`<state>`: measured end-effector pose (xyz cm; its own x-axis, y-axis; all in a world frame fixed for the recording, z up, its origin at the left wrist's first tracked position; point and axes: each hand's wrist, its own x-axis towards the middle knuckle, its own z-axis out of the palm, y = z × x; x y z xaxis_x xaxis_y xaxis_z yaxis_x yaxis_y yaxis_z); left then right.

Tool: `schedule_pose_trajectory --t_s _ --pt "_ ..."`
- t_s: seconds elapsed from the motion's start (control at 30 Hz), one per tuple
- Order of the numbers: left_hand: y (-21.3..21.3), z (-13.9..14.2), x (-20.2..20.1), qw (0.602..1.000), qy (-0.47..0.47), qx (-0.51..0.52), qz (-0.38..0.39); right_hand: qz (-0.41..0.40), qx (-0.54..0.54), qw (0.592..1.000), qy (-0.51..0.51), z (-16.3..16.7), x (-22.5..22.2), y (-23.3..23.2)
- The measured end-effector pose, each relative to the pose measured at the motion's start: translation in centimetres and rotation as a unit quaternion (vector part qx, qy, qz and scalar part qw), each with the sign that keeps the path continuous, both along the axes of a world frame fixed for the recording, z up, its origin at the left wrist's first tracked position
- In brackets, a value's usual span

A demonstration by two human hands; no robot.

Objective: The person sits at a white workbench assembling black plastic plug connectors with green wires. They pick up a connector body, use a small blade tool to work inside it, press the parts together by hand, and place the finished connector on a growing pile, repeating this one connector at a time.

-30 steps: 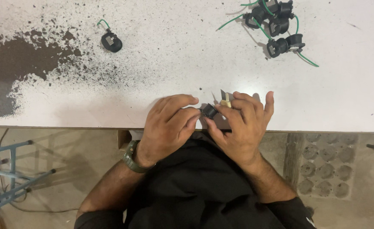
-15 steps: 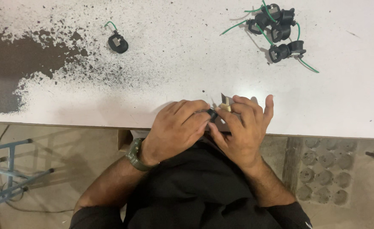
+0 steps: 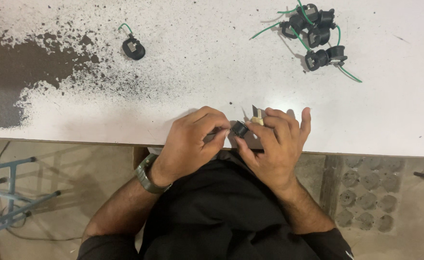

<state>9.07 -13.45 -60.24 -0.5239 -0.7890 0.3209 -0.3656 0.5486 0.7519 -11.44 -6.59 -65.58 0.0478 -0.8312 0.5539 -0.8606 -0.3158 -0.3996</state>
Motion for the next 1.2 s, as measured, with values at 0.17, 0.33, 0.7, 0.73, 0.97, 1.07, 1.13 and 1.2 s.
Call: schedule_pose_trajectory --t_s 0.17,0.33,0.7,0.73,0.97,1.07,1.13,1.2 --pt "-0.1 -0.1 0.6 1.0 0.014 0.019 -0.003 -0.006 0.027 1.0 0.002 0.6 0.6 -0.1" --pt "-0.2 0.0 1.4 1.0 0.019 0.021 0.002 -0.014 0.054 0.998 -0.019 1.3 1.3 -0.2" --pt "-0.2 -1.5 1.3 0.999 0.039 -0.001 0.018 0.093 -0.068 0.95 -0.29 -1.1 2.8 0.4" --pt "-0.1 -1.6 1.3 0.999 0.043 -0.004 0.018 0.106 -0.049 0.944 -0.309 -1.3 3.3 0.4" --pt "0.5 -2.1 1.7 0.998 0.066 0.006 0.013 0.079 -0.054 0.979 -0.179 -1.6 3.9 0.2" --pt "0.6 -2.4 1.7 0.998 0.067 0.009 0.015 0.086 -0.07 0.978 -0.177 -2.0 3.9 0.2" --pt "0.6 -2.5 1.6 0.998 0.066 0.011 0.015 0.094 -0.084 0.976 -0.176 -2.4 3.8 0.1" --pt "0.6 -2.6 1.5 0.998 0.067 0.006 0.013 0.098 -0.086 0.976 -0.175 -2.7 3.7 0.2"
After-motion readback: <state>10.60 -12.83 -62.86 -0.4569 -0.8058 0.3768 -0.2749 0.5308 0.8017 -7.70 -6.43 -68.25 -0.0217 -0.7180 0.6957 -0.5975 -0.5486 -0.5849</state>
